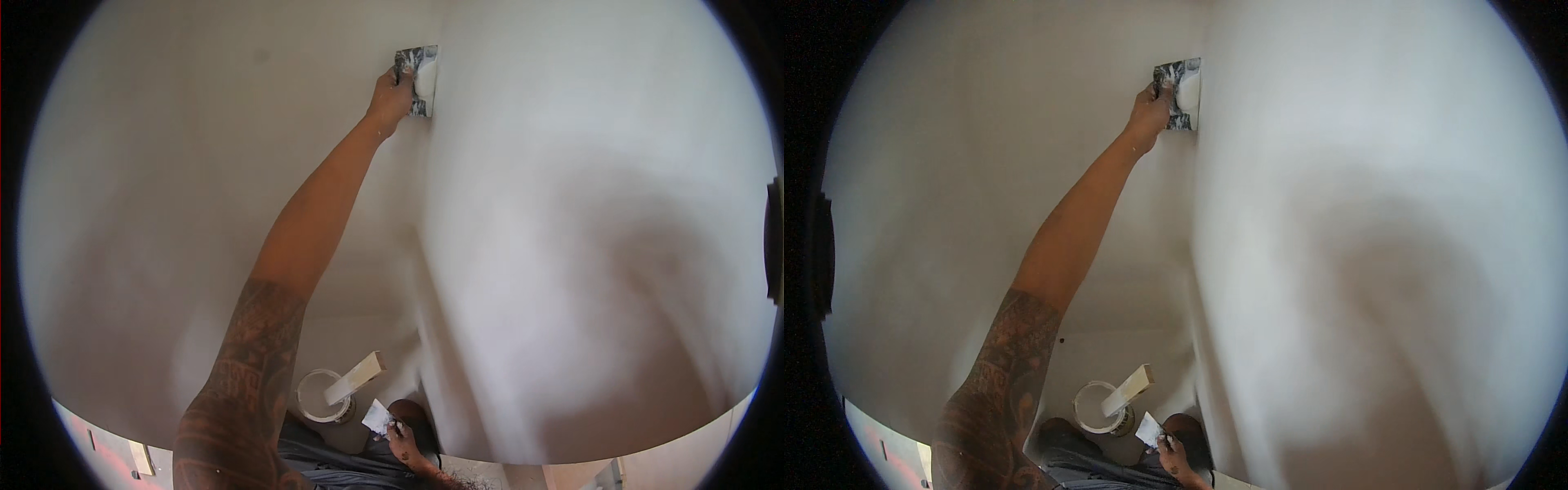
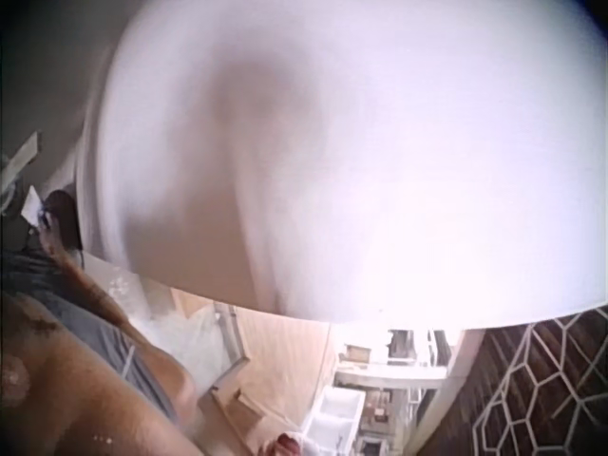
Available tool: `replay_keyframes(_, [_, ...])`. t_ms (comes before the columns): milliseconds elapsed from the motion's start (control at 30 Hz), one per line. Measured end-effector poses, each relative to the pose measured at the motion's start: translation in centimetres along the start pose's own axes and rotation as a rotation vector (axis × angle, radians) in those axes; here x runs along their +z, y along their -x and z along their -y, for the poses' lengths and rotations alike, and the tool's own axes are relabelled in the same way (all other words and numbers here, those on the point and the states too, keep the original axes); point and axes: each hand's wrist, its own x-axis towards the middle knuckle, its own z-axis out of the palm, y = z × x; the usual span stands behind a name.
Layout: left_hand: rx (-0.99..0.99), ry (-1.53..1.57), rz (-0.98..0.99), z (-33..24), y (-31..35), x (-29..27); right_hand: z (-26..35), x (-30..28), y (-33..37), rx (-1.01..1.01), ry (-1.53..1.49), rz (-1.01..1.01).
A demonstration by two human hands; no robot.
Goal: Applying and smoothing joint compound onto a curved wall surface using putty knives.
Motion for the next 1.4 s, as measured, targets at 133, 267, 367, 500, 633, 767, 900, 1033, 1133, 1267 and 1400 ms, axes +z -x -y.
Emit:
replay_keyframes(133, [0.017,-0.045,-0.017,0.8,-1.9,0.5,0.5,-0.4,-0.3,0.044,-0.006,-0.018])
replay_keyframes(267, [-0.059,-0.076,0.054,1.3,-2.2,1.7,-0.1,-1.1,-0.5,0.105,0.066,0.0])
replay_keyframes(367, [-0.156,-0.11,0.077,2.1,-3.2,0.7,0.9,-0.6,-0.4,0.041,0.132,0.036])
replay_keyframes(500, [-0.074,-0.018,0.1,1.4,-2.3,2.3,2.5,-1.0,-0.7,0.084,0.117,0.054])
replay_keyframes(633, [-0.127,0.029,0.13,-1.5,0.4,2.7,3.1,-1.3,-0.2,0.002,0.224,0.006])
replay_keyframes(767, [-0.142,0.023,0.12,-4.0,3.1,2.3,5.1,-0.7,0.1,0.068,0.061,0.08])
replay_keyframes(900, [-0.122,0.027,0.124,-7.1,5.6,2.6,5.0,-0.6,0.1,0.032,-0.018,0.125])
replay_keyframes(1033, [-0.145,0.025,0.125,-11.6,10.1,3.3,4.9,-1.1,0.0,0.074,-0.009,0.111])
replay_keyframes(1133, [-0.177,0.017,0.164,-16.3,14.4,3.9,5.4,-0.6,0.0,0.065,-0.035,0.081])
replay_keyframes(1267, [0.086,-0.032,0.099,-18.4,18.0,6.3,6.5,-0.7,0.4,-0.005,-0.061,0.164])
replay_keyframes(1400, [0.371,-0.129,0.073,-20.7,22.8,8.1,7.3,0.3,2.1,0.089,-0.019,0.172])
